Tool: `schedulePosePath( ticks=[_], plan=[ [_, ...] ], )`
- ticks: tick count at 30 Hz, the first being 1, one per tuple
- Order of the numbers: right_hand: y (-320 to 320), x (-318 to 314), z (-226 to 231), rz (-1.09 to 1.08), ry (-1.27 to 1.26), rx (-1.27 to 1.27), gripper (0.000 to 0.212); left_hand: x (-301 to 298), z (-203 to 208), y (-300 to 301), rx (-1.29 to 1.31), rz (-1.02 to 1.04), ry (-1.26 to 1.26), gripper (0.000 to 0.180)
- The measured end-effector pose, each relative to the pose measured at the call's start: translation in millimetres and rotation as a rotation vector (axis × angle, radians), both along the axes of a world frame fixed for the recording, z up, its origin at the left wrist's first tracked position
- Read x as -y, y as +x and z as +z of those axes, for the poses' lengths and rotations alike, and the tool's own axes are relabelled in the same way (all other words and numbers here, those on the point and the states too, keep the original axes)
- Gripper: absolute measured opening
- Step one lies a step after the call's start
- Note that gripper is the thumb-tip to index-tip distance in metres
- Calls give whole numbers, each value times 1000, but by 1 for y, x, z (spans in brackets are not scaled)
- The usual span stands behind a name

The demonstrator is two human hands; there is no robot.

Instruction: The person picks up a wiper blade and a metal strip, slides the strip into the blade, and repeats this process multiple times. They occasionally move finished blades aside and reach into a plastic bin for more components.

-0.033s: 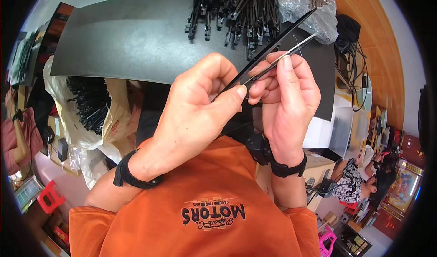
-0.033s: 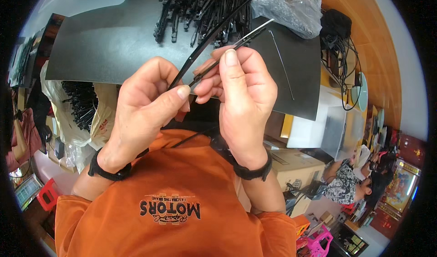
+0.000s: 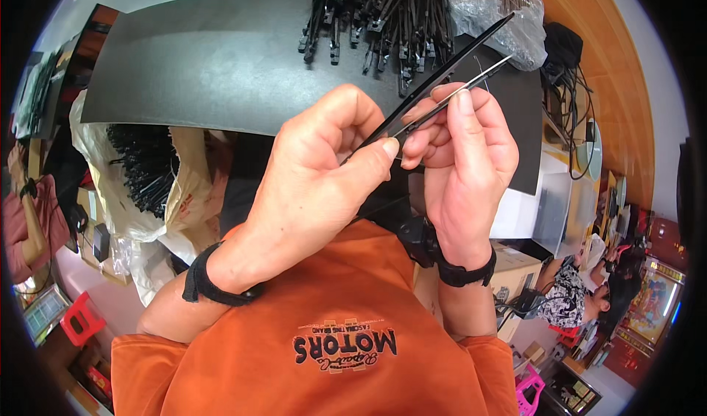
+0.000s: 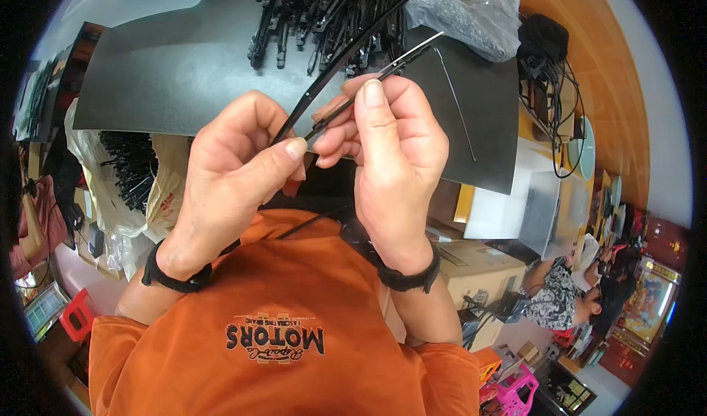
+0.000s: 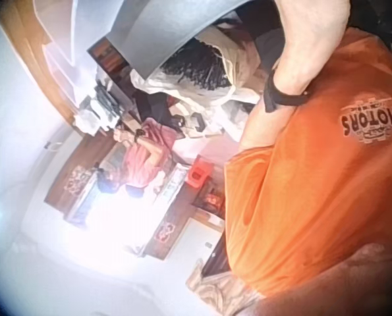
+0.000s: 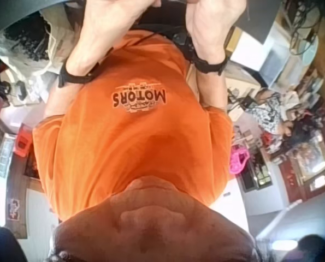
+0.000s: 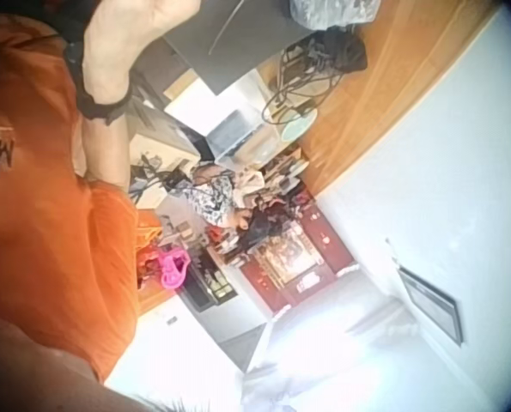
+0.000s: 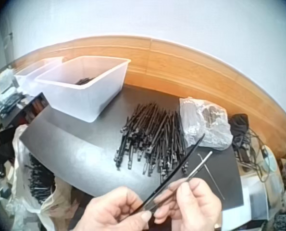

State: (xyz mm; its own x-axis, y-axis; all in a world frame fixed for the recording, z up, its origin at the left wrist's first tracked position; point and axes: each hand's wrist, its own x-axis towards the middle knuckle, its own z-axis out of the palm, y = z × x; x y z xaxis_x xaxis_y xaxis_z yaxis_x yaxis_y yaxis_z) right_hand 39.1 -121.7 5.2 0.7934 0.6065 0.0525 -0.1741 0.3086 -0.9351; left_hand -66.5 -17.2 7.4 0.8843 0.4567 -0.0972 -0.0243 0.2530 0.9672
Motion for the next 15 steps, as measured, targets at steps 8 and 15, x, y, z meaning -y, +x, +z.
schedulePosePath(
  ticks=[8, 15],
  plan=[
    [3, -1, -3, 13, -19, -7, 22, 3, -1, 0, -16, 36, -19, 12],
    [-2, -3, 2, 8, -60, 41, 15, 6, -4, 1, 25, 59, -61, 8]
  ],
)
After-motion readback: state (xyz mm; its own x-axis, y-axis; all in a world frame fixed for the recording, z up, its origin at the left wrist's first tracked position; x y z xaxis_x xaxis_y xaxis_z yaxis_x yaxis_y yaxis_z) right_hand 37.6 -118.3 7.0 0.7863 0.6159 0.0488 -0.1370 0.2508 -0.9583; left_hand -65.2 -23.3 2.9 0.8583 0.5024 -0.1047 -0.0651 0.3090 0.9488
